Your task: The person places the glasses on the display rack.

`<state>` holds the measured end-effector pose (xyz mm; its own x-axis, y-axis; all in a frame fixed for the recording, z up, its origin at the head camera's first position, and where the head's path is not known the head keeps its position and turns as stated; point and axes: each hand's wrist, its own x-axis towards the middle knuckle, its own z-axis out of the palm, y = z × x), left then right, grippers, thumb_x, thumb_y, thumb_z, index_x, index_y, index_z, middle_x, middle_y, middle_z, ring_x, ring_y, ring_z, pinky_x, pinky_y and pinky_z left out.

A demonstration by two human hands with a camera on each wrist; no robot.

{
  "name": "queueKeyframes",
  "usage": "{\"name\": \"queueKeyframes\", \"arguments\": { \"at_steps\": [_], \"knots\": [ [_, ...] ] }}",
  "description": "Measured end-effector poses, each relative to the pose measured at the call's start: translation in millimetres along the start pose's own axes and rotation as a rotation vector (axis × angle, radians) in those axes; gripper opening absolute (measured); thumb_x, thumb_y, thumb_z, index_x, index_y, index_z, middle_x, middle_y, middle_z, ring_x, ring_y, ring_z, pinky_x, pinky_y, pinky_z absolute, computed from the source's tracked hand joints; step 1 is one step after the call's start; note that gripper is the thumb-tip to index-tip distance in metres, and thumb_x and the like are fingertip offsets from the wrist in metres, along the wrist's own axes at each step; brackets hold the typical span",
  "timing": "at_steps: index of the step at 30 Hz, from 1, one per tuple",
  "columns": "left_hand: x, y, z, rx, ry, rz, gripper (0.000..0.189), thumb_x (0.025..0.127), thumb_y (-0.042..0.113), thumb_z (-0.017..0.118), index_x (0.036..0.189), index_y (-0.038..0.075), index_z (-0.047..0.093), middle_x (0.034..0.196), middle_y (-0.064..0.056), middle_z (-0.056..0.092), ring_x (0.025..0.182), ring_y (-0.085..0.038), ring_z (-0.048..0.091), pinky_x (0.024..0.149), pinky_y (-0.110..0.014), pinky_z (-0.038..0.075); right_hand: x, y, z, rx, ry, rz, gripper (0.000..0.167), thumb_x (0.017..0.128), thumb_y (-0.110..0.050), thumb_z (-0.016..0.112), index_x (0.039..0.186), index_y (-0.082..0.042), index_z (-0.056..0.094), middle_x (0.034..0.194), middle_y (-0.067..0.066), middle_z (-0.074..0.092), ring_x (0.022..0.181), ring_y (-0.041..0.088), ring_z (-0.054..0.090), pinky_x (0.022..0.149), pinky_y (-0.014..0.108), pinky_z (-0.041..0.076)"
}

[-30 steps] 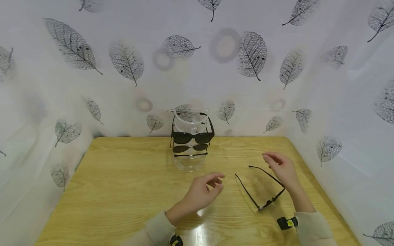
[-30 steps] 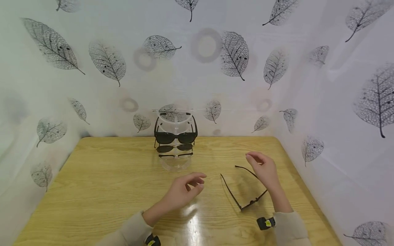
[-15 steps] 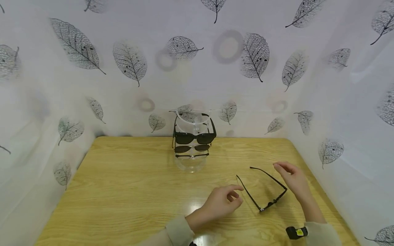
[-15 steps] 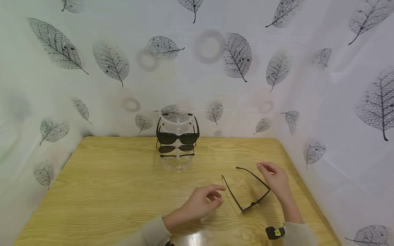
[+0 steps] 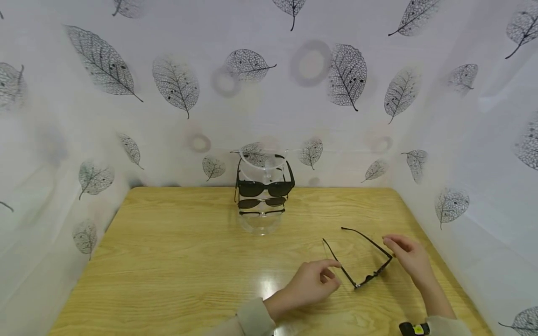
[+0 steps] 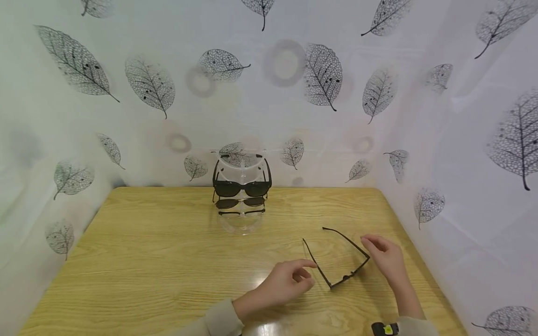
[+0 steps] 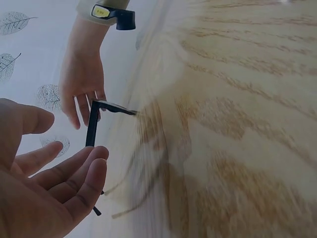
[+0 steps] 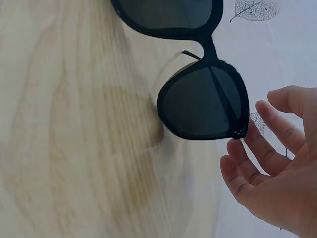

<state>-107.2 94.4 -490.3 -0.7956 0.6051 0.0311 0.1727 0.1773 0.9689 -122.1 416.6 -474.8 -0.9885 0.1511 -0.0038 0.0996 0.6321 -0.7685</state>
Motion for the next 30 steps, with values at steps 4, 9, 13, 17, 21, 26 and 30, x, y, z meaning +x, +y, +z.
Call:
{"name": "queueKeyframes", "arguments": {
  "at_steps": [4, 9, 13, 17, 21, 26, 30],
  "knots": [
    [2.0, -1.6, 4.5, -0.008, -0.013, 0.001, 0.039, 0.099, 0.018, 0.07, 0.138, 0.01, 0.069, 0.107, -0.005, 0.081, 0.08, 0.004, 0.07, 0.067, -0.014, 0.055, -2.4, 4, 2, 0.01, -0.015, 0.059, 0.058, 0.106, -0.045, 0.063, 0.143, 0.0, 0.063, 0.107, -0.043, 0.057, 0.096, -0.021, 0.055, 0.079, 0.015, 0.054],
    [6.2, -8.0, 9.4, -0.016, -0.046, 0.005, 0.039, 0.101, 0.018, 0.068, 0.139, 0.008, 0.067, 0.109, -0.005, 0.079, 0.079, 0.004, 0.07, 0.065, -0.015, 0.056, -4.4, 9, 5, 0.03, -0.023, 0.083, 0.058, 0.106, -0.044, 0.064, 0.144, 0.0, 0.062, 0.107, -0.042, 0.058, 0.095, -0.017, 0.058, 0.079, 0.022, 0.059],
    [7.4, -11.0, 13.3, -0.016, -0.071, -0.011, 0.039, 0.102, 0.019, 0.067, 0.14, 0.009, 0.067, 0.109, -0.003, 0.079, 0.08, 0.005, 0.069, 0.065, -0.015, 0.056, -5.0, 15, 5, 0.037, -0.037, 0.093, 0.058, 0.106, -0.043, 0.064, 0.144, 0.0, 0.061, 0.109, -0.041, 0.057, 0.096, -0.016, 0.059, 0.08, 0.023, 0.059],
    [6.6, -8.9, 14.8, -0.023, -0.074, -0.028, 0.038, 0.102, 0.019, 0.067, 0.139, 0.009, 0.068, 0.109, -0.004, 0.079, 0.08, 0.004, 0.071, 0.066, -0.016, 0.056, -4.8, 18, 5, 0.058, -0.053, 0.109, 0.057, 0.105, -0.042, 0.065, 0.145, 0.0, 0.061, 0.11, -0.037, 0.061, 0.096, -0.013, 0.062, 0.08, 0.025, 0.06],
    [8.5, -8.6, 15.9, -0.007, -0.057, -0.032, 0.038, 0.102, 0.018, 0.067, 0.138, 0.011, 0.069, 0.108, -0.003, 0.079, 0.081, 0.002, 0.071, 0.066, -0.016, 0.056, -5.0, 19, 7, 0.083, -0.052, 0.105, 0.056, 0.105, -0.04, 0.066, 0.142, 0.001, 0.062, 0.108, -0.031, 0.067, 0.095, -0.006, 0.066, 0.077, 0.027, 0.061],
    [13.5, -10.4, 18.7, 0.029, -0.048, -0.026, 0.038, 0.102, 0.018, 0.066, 0.139, 0.013, 0.069, 0.116, -0.004, 0.078, 0.088, 0.001, 0.073, 0.068, -0.016, 0.055, -5.0, 19, 10, 0.128, -0.039, 0.095, 0.051, 0.106, -0.035, 0.066, 0.138, 0.004, 0.064, 0.101, -0.017, 0.077, 0.088, 0.002, 0.07, 0.073, 0.029, 0.062],
    [17.7, -14.1, 21.9, 0.059, -0.053, -0.005, 0.038, 0.103, 0.018, 0.064, 0.14, 0.013, 0.068, 0.125, -0.002, 0.076, 0.092, 0.001, 0.073, 0.068, -0.015, 0.054, -4.8, 19, 13, 0.153, -0.039, 0.088, 0.05, 0.107, -0.033, 0.064, 0.139, 0.006, 0.063, 0.098, -0.011, 0.079, 0.086, 0.005, 0.073, 0.071, 0.028, 0.062]
  ]
}}
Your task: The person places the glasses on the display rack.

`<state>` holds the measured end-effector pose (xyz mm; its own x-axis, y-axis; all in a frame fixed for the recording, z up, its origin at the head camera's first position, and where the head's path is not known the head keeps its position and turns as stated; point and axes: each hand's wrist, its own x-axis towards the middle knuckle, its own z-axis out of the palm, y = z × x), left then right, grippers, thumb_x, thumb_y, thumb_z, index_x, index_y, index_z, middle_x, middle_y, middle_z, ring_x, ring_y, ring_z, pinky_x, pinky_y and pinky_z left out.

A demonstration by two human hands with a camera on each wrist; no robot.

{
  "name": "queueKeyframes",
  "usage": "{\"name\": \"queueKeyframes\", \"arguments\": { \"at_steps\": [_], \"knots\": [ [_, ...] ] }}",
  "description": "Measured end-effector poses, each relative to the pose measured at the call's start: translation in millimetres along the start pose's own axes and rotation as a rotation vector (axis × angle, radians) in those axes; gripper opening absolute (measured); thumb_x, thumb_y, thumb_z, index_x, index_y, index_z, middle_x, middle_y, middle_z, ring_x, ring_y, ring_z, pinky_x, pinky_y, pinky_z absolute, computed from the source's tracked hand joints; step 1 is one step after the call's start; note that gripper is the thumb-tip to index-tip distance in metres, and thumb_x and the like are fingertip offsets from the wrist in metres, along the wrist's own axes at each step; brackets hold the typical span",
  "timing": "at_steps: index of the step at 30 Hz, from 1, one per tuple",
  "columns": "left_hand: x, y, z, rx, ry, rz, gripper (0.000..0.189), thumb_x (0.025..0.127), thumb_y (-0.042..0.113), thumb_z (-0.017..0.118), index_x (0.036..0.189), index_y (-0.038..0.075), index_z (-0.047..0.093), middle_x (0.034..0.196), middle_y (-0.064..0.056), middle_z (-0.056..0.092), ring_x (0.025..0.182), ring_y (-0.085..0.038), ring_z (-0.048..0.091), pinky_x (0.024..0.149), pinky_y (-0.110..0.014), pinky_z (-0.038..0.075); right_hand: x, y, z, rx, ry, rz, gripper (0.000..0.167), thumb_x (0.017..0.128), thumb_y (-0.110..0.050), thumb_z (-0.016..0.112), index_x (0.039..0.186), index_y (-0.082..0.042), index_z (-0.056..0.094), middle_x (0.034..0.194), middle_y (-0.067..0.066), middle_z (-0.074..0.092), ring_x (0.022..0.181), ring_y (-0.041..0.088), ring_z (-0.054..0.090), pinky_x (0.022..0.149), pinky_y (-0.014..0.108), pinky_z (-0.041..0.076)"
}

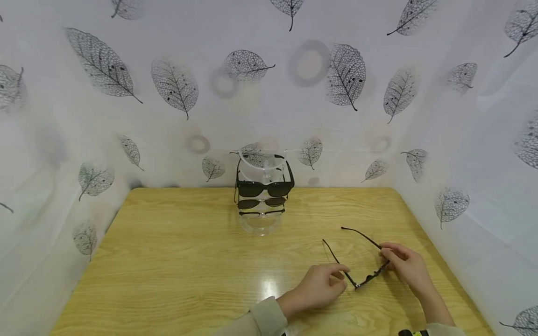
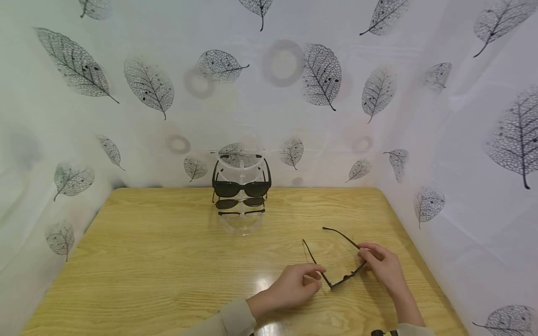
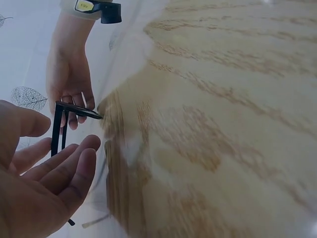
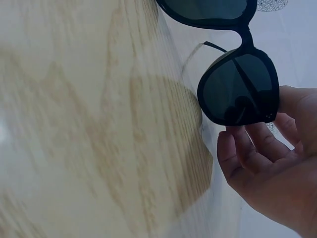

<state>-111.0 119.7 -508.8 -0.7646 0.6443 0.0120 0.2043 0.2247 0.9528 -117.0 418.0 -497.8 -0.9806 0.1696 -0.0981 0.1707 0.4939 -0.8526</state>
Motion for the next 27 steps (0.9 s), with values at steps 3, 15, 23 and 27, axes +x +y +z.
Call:
{"name": "queueKeyframes", "arguments": {
  "at_steps": [3, 15, 23, 27],
  "knots": [
    [2.7, -1.7, 2.9, 0.003, 0.007, 0.011, 0.037, 0.102, 0.017, 0.065, 0.138, 0.012, 0.07, 0.125, 0.0, 0.076, 0.09, 0.004, 0.071, 0.067, -0.013, 0.053, 0.1, 0, 1, 0.005, -0.004, -0.01, 0.049, 0.108, -0.032, 0.063, 0.139, 0.005, 0.063, 0.099, -0.011, 0.08, 0.087, 0.005, 0.074, 0.07, 0.028, 0.061],
    [2.1, -1.4, -3.3, -0.156, 0.096, 0.014, 0.032, 0.1, 0.008, 0.063, 0.129, 0.0, 0.073, 0.116, -0.013, 0.078, 0.094, -0.001, 0.074, 0.078, -0.014, 0.056, 0.7, -5, 4, 0.075, -0.048, -0.024, 0.046, 0.109, -0.027, 0.061, 0.137, 0.008, 0.063, 0.101, -0.008, 0.081, 0.089, 0.005, 0.076, 0.075, 0.025, 0.061],
    [-0.6, -0.6, -14.1, -0.19, 0.157, 0.023, 0.03, 0.101, 0.011, 0.065, 0.128, 0.001, 0.074, 0.118, -0.018, 0.077, 0.092, -0.002, 0.075, 0.076, -0.016, 0.058, 1.9, -12, 6, 0.097, -0.071, -0.049, 0.045, 0.109, -0.027, 0.061, 0.136, 0.009, 0.063, 0.102, -0.004, 0.08, 0.09, 0.007, 0.076, 0.077, 0.029, 0.063],
    [-2.0, 2.0, -20.7, -0.208, 0.183, 0.011, 0.028, 0.103, 0.014, 0.065, 0.128, 0.005, 0.075, 0.119, -0.017, 0.076, 0.089, 0.0, 0.073, 0.075, -0.018, 0.058, 1.3, -17, 8, 0.095, -0.081, -0.062, 0.045, 0.109, -0.026, 0.061, 0.136, 0.009, 0.062, 0.102, -0.003, 0.079, 0.09, 0.008, 0.076, 0.077, 0.031, 0.064]
  ]
}}
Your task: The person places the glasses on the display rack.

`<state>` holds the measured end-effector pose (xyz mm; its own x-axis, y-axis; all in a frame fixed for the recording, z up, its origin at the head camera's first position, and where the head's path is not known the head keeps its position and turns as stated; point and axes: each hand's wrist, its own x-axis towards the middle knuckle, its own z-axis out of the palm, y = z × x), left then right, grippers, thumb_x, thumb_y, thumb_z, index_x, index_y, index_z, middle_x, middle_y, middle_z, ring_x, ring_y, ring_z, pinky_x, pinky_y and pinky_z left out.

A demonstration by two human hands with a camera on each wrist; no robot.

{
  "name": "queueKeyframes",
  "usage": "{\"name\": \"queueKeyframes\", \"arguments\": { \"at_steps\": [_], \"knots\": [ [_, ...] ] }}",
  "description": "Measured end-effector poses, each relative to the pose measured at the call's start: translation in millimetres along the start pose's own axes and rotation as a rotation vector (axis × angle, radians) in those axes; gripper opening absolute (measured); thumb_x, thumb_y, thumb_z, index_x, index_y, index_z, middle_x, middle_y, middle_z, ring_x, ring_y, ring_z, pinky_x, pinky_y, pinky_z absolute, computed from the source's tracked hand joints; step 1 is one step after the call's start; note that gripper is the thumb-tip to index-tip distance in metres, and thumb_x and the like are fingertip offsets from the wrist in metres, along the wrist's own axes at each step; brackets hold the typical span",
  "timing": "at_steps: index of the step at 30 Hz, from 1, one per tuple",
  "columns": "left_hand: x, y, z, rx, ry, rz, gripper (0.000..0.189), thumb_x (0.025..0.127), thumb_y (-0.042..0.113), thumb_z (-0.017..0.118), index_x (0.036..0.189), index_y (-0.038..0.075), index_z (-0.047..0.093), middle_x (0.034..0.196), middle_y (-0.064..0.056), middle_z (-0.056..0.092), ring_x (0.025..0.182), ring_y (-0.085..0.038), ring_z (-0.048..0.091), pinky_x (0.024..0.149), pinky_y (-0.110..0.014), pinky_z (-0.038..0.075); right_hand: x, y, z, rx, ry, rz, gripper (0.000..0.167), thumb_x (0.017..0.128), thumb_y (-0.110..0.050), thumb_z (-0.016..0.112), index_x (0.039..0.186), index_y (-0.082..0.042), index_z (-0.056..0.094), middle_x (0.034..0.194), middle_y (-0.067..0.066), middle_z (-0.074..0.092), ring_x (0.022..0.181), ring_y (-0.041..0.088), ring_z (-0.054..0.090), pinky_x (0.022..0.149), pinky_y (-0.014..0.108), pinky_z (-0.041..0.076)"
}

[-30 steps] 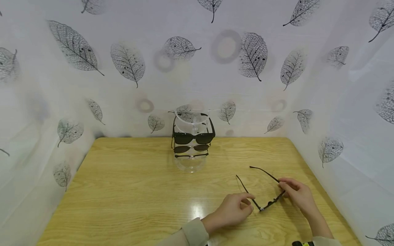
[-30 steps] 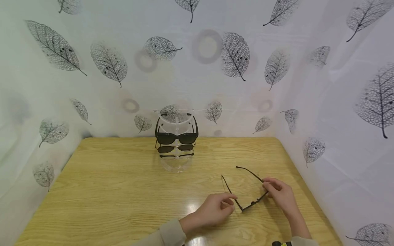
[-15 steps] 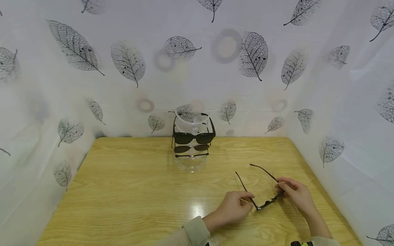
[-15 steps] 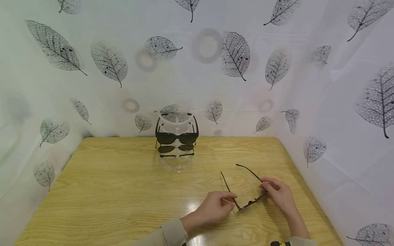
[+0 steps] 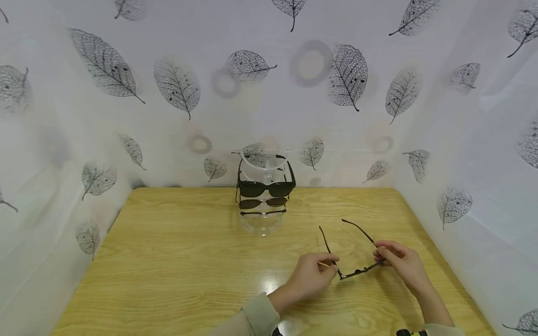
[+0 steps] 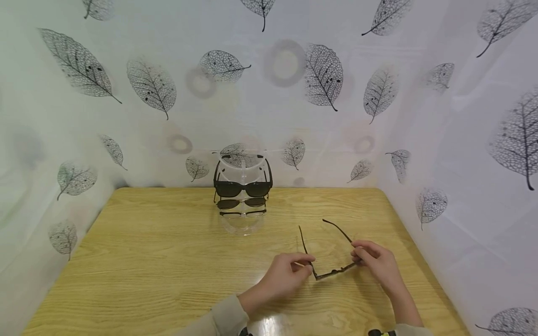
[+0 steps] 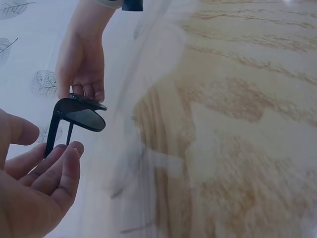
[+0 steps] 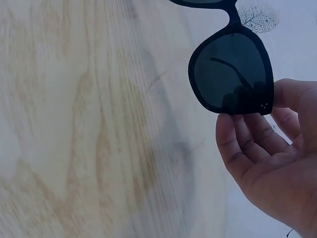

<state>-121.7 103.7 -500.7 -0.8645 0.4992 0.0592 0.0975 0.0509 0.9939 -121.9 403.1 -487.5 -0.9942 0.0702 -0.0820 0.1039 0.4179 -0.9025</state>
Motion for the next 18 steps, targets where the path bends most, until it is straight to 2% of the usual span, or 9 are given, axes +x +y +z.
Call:
{"name": "queueKeyframes", "arguments": {
  "at_steps": [7, 10, 12, 16, 18],
  "knots": [
    [1.1, 7.7, -12.7, 0.022, 0.055, 0.032, 0.028, 0.104, 0.019, 0.066, 0.128, 0.01, 0.075, 0.113, -0.01, 0.077, 0.086, -0.002, 0.073, 0.071, -0.019, 0.058, -3.0, -13, 5, -0.026, -0.011, -0.014, 0.046, 0.109, -0.027, 0.062, 0.137, 0.008, 0.063, 0.102, 0.0, 0.079, 0.092, 0.005, 0.074, 0.077, 0.033, 0.064],
    [2.1, 11.9, -19.4, 0.02, 0.074, 0.041, 0.028, 0.104, 0.02, 0.066, 0.129, 0.012, 0.075, 0.111, -0.006, 0.077, 0.088, -0.012, 0.077, 0.069, -0.019, 0.058, -3.8, -19, 6, -0.047, -0.013, -0.032, 0.046, 0.109, -0.029, 0.061, 0.138, 0.007, 0.063, 0.103, -0.002, 0.079, 0.092, 0.003, 0.073, 0.077, 0.034, 0.064],
    [3.0, 15.5, -24.0, 0.011, 0.089, 0.042, 0.028, 0.104, 0.02, 0.066, 0.13, 0.012, 0.075, 0.109, -0.004, 0.076, 0.085, -0.018, 0.079, 0.062, -0.019, 0.056, -3.8, -24, 8, -0.058, -0.011, -0.045, 0.047, 0.109, -0.029, 0.061, 0.139, 0.006, 0.063, 0.103, -0.003, 0.079, 0.092, 0.004, 0.073, 0.077, 0.034, 0.063],
    [4.7, 23.0, -33.4, -0.001, 0.12, 0.056, 0.027, 0.104, 0.018, 0.067, 0.129, 0.013, 0.076, 0.106, -0.004, 0.075, 0.072, -0.011, 0.077, 0.047, -0.02, 0.045, -4.4, -35, 11, -0.068, -0.006, -0.062, 0.046, 0.108, -0.03, 0.062, 0.138, 0.004, 0.065, 0.104, -0.006, 0.079, 0.089, 0.006, 0.073, 0.077, 0.033, 0.063],
    [5.0, 26.5, -38.0, 0.001, 0.134, 0.068, 0.027, 0.104, 0.018, 0.067, 0.129, 0.014, 0.076, 0.106, -0.005, 0.075, 0.068, -0.004, 0.073, 0.045, -0.02, 0.042, -5.3, -42, 12, -0.06, -0.003, -0.068, 0.045, 0.108, -0.03, 0.062, 0.137, 0.003, 0.066, 0.103, -0.008, 0.079, 0.088, 0.006, 0.073, 0.077, 0.033, 0.063]
  ]
}}
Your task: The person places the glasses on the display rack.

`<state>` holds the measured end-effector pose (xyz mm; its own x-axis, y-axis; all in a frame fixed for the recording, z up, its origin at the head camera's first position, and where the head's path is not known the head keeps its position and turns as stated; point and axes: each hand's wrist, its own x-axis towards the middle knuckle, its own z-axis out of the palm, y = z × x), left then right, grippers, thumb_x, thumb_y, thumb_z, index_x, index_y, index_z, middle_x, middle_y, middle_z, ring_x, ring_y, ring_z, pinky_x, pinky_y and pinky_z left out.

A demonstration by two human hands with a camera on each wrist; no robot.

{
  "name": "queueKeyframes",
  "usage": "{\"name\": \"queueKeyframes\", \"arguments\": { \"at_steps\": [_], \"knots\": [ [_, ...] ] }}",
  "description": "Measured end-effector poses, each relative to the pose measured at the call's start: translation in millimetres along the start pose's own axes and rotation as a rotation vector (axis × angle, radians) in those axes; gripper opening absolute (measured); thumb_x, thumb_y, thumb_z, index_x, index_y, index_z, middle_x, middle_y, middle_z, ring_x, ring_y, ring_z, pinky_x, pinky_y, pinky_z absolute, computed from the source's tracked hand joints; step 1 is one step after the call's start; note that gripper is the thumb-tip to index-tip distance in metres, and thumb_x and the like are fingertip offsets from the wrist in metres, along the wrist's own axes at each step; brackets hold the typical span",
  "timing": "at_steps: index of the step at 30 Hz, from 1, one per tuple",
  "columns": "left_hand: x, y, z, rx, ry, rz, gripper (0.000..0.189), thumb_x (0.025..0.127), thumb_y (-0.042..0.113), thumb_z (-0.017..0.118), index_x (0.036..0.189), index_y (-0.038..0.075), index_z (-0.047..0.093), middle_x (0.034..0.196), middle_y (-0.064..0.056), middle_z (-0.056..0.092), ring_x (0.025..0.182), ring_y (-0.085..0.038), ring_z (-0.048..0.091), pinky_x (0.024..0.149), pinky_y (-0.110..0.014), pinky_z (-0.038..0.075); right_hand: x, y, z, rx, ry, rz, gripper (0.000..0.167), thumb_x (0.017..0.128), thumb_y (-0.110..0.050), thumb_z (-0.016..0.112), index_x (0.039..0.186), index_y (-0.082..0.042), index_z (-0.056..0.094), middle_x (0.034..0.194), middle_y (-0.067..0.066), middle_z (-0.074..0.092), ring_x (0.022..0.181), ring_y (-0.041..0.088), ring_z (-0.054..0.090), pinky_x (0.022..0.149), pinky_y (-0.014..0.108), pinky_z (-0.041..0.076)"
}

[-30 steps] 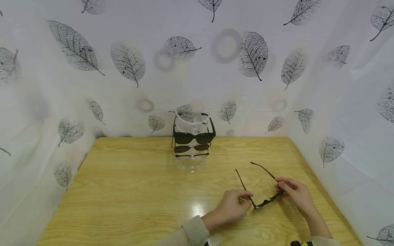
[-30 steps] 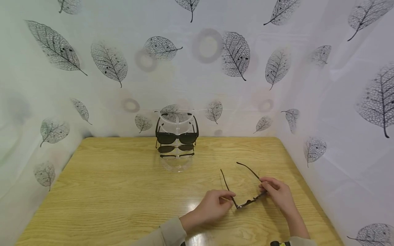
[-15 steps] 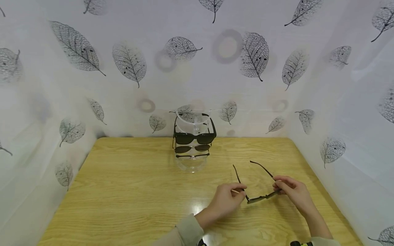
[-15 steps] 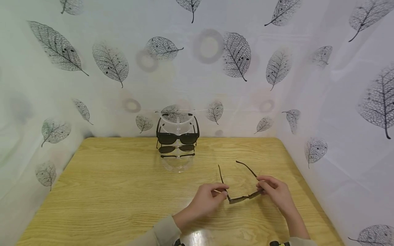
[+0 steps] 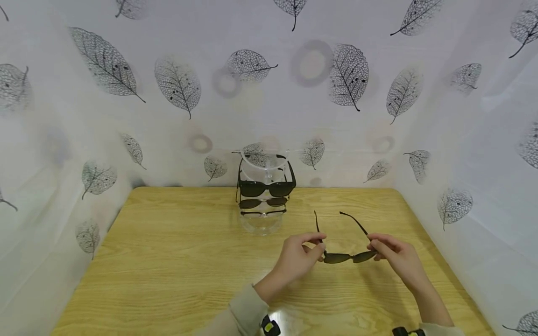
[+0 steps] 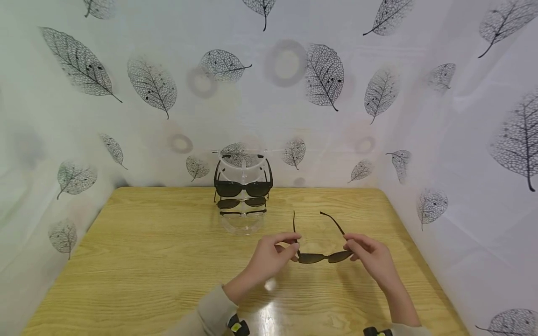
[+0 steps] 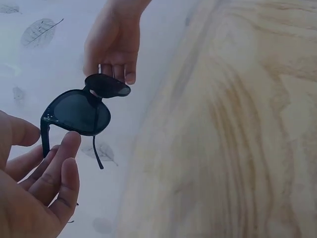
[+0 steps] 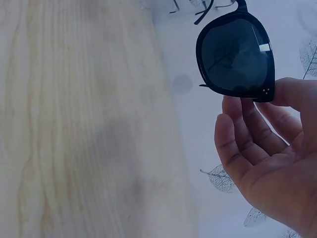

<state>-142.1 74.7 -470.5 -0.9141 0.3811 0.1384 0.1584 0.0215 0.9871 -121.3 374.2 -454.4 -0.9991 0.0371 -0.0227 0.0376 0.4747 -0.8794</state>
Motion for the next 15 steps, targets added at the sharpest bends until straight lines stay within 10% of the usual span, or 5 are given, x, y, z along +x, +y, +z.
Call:
{"name": "queueKeyframes", "arguments": {
  "at_steps": [15],
  "knots": [
    [1.0, 45.7, -29.8, 0.05, 0.029, 0.084, 0.032, 0.103, 0.02, 0.068, 0.134, 0.011, 0.073, 0.109, -0.006, 0.076, 0.067, -0.003, 0.07, 0.047, -0.018, 0.042, 1.4, -40, 9, 0.03, 0.034, -0.176, 0.033, 0.109, -0.02, 0.061, 0.134, 0.001, 0.068, 0.103, -0.012, 0.078, 0.082, 0.011, 0.074, 0.074, 0.026, 0.062]
  ]
}}
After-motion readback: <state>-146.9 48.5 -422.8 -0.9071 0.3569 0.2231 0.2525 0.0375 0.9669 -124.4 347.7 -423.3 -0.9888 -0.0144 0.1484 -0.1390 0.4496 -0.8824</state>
